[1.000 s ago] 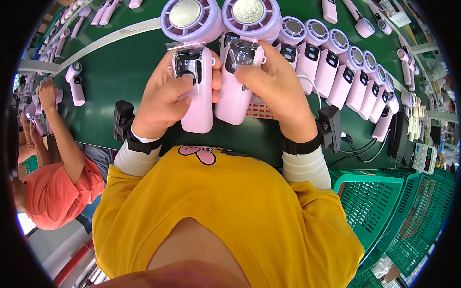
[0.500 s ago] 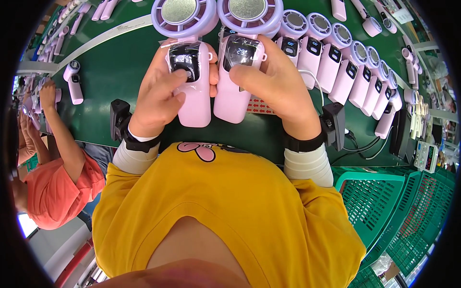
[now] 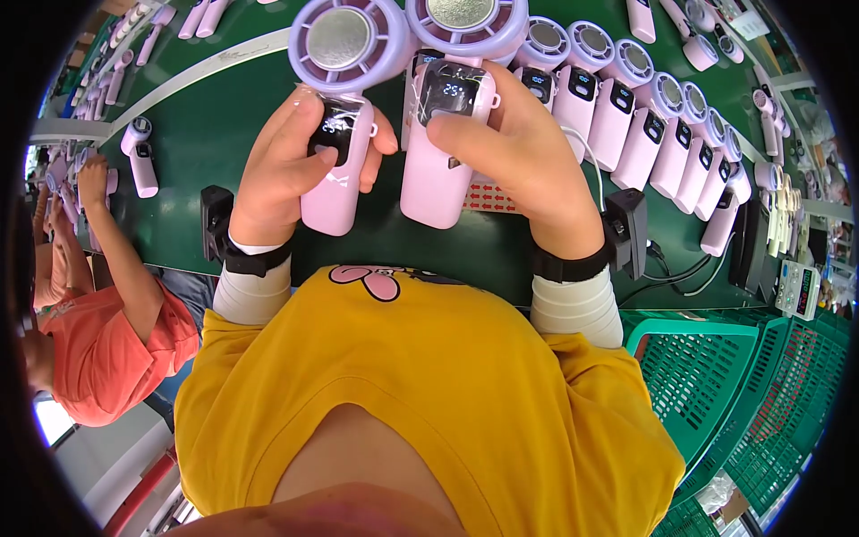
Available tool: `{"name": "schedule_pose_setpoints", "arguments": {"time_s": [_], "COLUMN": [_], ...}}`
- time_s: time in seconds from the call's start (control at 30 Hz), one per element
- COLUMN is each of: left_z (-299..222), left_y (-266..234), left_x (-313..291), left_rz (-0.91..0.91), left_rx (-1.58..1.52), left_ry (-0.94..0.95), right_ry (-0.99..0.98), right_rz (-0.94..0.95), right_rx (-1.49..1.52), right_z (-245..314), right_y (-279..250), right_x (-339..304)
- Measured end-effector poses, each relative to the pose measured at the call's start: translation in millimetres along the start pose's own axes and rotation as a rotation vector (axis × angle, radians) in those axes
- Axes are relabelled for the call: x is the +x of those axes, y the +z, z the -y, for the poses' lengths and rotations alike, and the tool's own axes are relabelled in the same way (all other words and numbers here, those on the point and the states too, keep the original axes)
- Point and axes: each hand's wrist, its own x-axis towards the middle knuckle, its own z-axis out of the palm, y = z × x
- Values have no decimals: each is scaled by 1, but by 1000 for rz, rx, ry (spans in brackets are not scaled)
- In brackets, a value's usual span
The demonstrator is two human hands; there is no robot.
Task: The person tests pink handheld fans by picking them up from a conveyor belt, pressing a button to cycle through speed settings on a digital display, and placing them back. This process is repeated for multiple fans, sometimes handling two at once, while occasionally plugging in a charging cable to check the connection.
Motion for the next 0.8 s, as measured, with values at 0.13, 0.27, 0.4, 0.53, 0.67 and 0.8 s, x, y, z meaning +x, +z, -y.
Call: {"name": "schedule_pose_setpoints", "arguments": {"time_s": [0.13, 0.27, 0.4, 0.53, 0.67, 0.8], "left_z": [9, 13, 13, 16, 19, 16], "left_y": [-2, 1, 3, 2, 1, 8], "left_x": [0, 2, 4, 6, 5, 3], "left_rz": [16, 17, -36, -119, -85, -59], "left_rx": [-101, -91, -108, -239, -427, -365], "left_ry": [76, 142, 124, 9, 18, 46], "right_ry": [-17, 11, 20, 57, 43, 42], "right_rz": [48, 29, 28, -39, -34, -74], "right_rx": [-64, 66, -62, -53, -65, -94], "right_z": [0, 2, 3, -1, -1, -3], "right_y": [-1, 2, 2, 3, 6, 5], "right_x": [1, 1, 1, 3, 3, 2]}}
